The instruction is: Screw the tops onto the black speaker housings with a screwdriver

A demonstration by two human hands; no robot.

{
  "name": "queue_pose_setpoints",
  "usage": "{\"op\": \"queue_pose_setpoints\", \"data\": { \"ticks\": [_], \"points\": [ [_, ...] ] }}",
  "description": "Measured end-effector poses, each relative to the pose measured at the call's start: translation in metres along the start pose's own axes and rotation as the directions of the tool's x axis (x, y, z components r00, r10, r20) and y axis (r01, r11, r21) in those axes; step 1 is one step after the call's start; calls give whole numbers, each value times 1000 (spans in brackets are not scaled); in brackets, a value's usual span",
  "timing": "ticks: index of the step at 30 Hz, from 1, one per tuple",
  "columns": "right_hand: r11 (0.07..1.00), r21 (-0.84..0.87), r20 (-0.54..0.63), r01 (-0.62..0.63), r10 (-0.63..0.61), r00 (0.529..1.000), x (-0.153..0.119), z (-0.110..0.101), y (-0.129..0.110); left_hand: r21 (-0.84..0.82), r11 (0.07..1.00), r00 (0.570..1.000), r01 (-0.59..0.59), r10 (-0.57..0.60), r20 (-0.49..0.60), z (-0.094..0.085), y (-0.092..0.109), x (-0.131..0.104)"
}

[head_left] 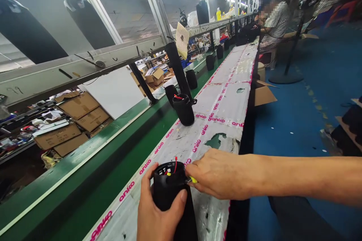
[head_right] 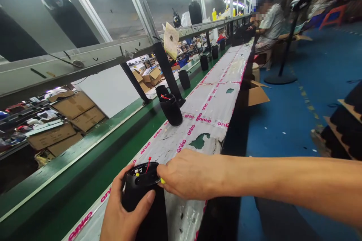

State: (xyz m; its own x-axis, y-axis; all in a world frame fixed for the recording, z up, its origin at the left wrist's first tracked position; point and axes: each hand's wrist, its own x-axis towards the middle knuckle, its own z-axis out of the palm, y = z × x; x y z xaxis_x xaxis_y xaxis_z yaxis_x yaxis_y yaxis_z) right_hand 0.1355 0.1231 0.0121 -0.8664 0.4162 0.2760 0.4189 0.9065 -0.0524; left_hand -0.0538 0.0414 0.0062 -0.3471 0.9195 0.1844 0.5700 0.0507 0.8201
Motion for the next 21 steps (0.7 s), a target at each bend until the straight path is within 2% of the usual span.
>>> {"op": "queue_pose_setpoints", "data": {
  "ticks": [3, 5, 7, 9, 11, 14, 21],
  "points": [
    [998, 66, 10, -1, 1, 1000, 2, 6, 2, -187, 982, 989, -1, 28, 142, -9, -8, 8],
    [986, 168, -29, 18, -14, 999, 3, 8, 4, -264, 964, 976, 28, 31, 217, -13, -14, 13],
    [954, 299, -90, 28, -1, 996, 4, 8, 4, -295, 951, 971, 91, -19, 238, -15, -17, 14],
    [938, 347, -120, -6, 50, 992, 6, 4, 3, -274, 956, 979, 110, -56, 198, -15, -16, 14],
    [962, 270, -99, -31, 60, 993, 7, -1, 0, -216, 974, 991, 65, -37, 130, -13, -12, 12],
    [996, 90, -50, 2, 2, 999, 8, -7, -6, -148, 989, 997, 4, 7, 77, -11, -5, 8],
    [999, -9, -35, 32, -32, 999, 5, -4, -8, -136, 991, 995, -7, 21, 100, -11, -6, 6]
  ]
}}
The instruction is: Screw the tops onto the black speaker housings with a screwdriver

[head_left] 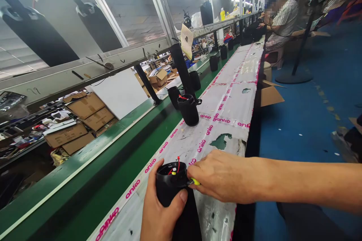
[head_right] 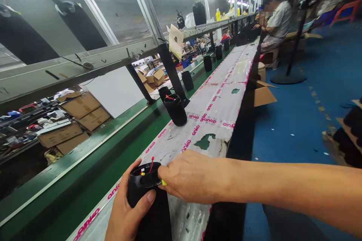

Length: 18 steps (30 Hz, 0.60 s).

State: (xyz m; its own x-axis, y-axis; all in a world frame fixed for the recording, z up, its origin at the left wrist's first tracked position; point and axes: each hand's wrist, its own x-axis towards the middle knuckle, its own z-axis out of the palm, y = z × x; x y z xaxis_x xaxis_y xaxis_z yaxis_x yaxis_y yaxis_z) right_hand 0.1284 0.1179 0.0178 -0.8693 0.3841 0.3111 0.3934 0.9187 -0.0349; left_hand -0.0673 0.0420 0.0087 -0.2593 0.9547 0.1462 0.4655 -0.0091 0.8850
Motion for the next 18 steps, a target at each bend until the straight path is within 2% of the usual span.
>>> {"op": "queue_pose_setpoints", "data": {
  "ticks": [7, 13, 18],
  "points": [
    [1000, -8, 14, 14, -14, 1000, -3, -1, 2, 36, 999, 1000, 13, -13, 2, 2, 2, 0],
    [1000, -15, 17, 9, -9, 1000, -4, -6, 2, 76, 996, 995, 39, -31, -94, 11, 13, -5],
    [1000, -1, 55, 16, -16, 998, -4, -11, 2, 117, 993, 991, 17, -1, -131, 14, 8, -5]
  ]
}}
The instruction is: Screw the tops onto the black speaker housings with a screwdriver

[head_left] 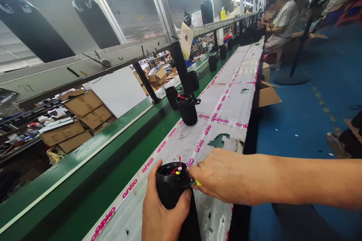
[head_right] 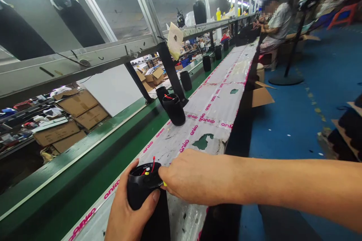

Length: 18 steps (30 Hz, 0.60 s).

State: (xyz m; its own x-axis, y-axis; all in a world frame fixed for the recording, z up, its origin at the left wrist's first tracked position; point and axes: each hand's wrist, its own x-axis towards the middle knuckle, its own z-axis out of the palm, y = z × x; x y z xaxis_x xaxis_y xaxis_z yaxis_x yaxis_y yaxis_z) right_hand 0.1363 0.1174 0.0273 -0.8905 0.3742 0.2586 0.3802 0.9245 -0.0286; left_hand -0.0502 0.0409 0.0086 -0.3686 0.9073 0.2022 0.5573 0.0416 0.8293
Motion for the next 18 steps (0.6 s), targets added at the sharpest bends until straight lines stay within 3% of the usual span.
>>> {"op": "queue_pose_setpoints", "data": {
  "ticks": [9, 18],
  "points": [
    [1000, 2, -27, 30, -30, 999, 1, -3, 1, 72, 997, 1000, -5, 4, 9, -2, 12, -2],
    [996, -64, 71, 63, -58, 996, 1, -17, -8, 118, 990, 997, -77, 75, 22, 0, 3, 2]
  ]
}}
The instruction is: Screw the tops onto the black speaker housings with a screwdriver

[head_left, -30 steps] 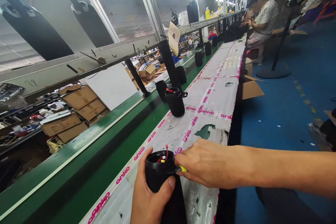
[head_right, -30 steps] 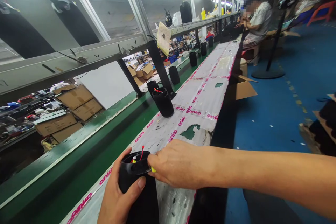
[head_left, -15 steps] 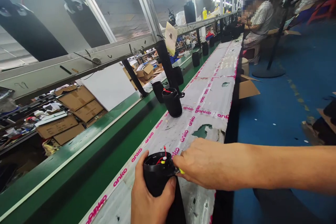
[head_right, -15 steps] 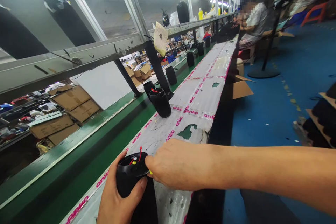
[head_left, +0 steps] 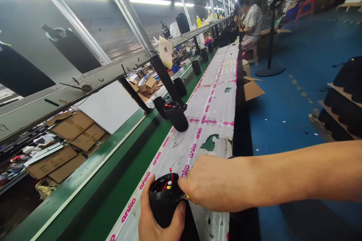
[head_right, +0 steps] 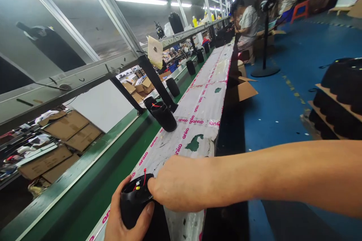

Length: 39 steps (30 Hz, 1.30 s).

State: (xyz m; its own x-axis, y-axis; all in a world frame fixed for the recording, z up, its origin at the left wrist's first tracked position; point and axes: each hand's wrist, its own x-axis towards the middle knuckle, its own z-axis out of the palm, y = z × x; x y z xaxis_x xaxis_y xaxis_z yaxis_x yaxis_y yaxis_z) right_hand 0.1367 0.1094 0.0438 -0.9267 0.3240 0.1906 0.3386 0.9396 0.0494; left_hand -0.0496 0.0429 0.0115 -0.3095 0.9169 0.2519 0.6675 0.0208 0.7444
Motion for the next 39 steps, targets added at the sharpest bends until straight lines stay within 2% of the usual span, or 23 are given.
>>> {"op": "queue_pose_setpoints", "data": {
  "ticks": [3, 8, 12, 14, 16, 19, 22, 31, 39],
  "points": [
    [1000, 14, -20, 13, -13, 1000, -1, 6, 1, 8, 1000, 1000, -14, 14, -3, 1, 0, -2],
    [992, 97, -164, -74, 89, 982, 1, 32, 7, -83, 995, 997, -59, 62, 40, -6, -9, 5],
    [987, 161, -223, -23, 60, 973, 3, 45, 8, -299, 954, 988, 34, 12, 152, -11, -26, 14],
    [966, 259, -280, 4, 72, 957, 4, 44, 8, -379, 917, 982, 123, -59, 177, -11, -34, 18],
    [940, 340, -316, -21, 136, 939, 6, 38, 8, -405, 899, 980, 168, -107, 167, -11, -40, 19],
    [950, 293, -244, -111, 187, 951, 7, 30, 8, -326, 942, 994, 73, -41, 104, -13, -40, 19],
    [974, 190, -156, -124, 155, 976, 8, 28, 6, -235, 972, 999, 7, 5, 50, -15, -34, 17],
    [994, 86, -199, -75, 90, 976, 5, 31, 7, -83, 996, 1000, -20, 21, 17, -10, -25, 11],
    [999, 49, -90, 2, 2, 996, 1, 19, 10, -25, 1000, 1000, 0, 0, 1, -7, -13, 5]
  ]
}}
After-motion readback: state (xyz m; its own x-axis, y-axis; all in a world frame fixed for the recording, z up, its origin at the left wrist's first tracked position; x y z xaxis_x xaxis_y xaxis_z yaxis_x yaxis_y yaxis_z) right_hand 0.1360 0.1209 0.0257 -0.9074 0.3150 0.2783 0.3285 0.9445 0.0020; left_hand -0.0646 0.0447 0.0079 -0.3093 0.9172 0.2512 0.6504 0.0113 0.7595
